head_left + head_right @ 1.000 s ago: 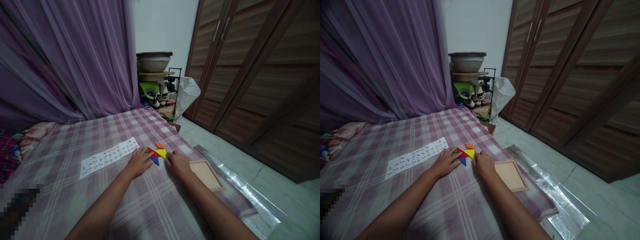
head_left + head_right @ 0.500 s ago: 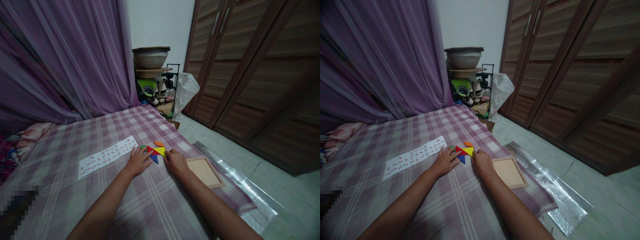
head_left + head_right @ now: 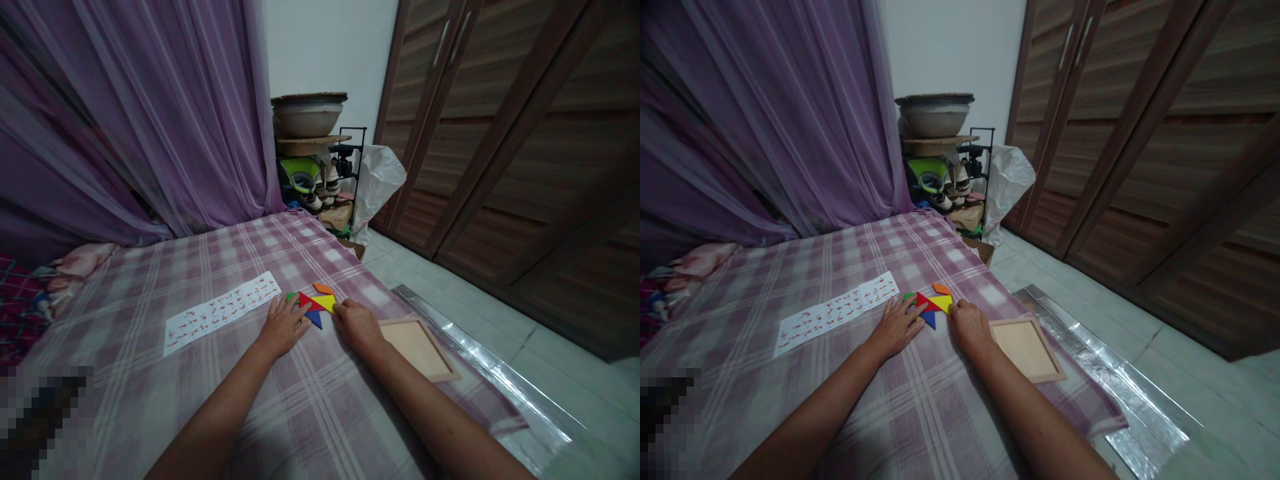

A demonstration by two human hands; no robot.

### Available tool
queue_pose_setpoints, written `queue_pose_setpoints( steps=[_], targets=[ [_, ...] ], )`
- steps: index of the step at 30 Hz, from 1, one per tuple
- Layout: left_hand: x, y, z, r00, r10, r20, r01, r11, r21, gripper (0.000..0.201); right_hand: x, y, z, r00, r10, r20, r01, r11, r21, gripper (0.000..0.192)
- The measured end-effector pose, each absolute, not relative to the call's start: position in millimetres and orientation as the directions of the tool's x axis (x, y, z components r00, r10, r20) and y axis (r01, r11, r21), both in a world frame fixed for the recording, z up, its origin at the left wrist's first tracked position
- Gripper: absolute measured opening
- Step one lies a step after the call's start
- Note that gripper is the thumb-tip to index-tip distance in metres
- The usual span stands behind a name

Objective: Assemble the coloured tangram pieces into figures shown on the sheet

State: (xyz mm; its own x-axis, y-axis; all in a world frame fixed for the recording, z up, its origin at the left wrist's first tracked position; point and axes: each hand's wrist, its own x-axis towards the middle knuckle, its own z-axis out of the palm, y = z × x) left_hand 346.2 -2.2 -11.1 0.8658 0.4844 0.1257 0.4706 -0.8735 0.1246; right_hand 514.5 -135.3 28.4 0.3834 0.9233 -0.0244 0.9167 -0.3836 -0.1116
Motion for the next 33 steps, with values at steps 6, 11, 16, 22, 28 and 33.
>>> queue_pose_setpoints(
  steps=[6, 11, 16, 22, 28, 33],
  targets=[
    [347, -6, -9, 0.856, 0.501, 0.129, 0.488, -0.864, 0.122, 0.046, 517, -136, 30, 0.364, 0.931, -0.029, 0.925, -0.365, -0.107, 0.027],
    [348, -6, -6, 0.849, 0.518, 0.105, 0.506, -0.854, 0.116, 0.045, 517, -138, 31, 0.359, 0.933, -0.021, 0.928, -0.359, -0.101, 0.028],
    [348, -2, -6, 0.859, 0.497, 0.125, 0.492, -0.868, 0.071, 0.044, 516, -138, 31, 0.366, 0.931, -0.018, 0.925, -0.365, -0.1, 0.029],
    [354, 17, -4, 0.889, 0.449, 0.092, 0.439, -0.892, 0.104, 0.048, 515, -137, 32, 0.362, 0.932, -0.022, 0.927, -0.362, -0.099, 0.03],
    [362, 30, -9, 0.92, 0.385, 0.076, 0.374, -0.918, 0.132, 0.051, 516, -136, 31, 0.346, 0.938, -0.024, 0.933, -0.347, -0.093, 0.03],
    [362, 27, -12, 0.922, 0.377, 0.093, 0.364, -0.922, 0.133, 0.051, 517, -135, 29, 0.341, 0.94, -0.023, 0.936, -0.342, -0.089, 0.03]
  ],
)
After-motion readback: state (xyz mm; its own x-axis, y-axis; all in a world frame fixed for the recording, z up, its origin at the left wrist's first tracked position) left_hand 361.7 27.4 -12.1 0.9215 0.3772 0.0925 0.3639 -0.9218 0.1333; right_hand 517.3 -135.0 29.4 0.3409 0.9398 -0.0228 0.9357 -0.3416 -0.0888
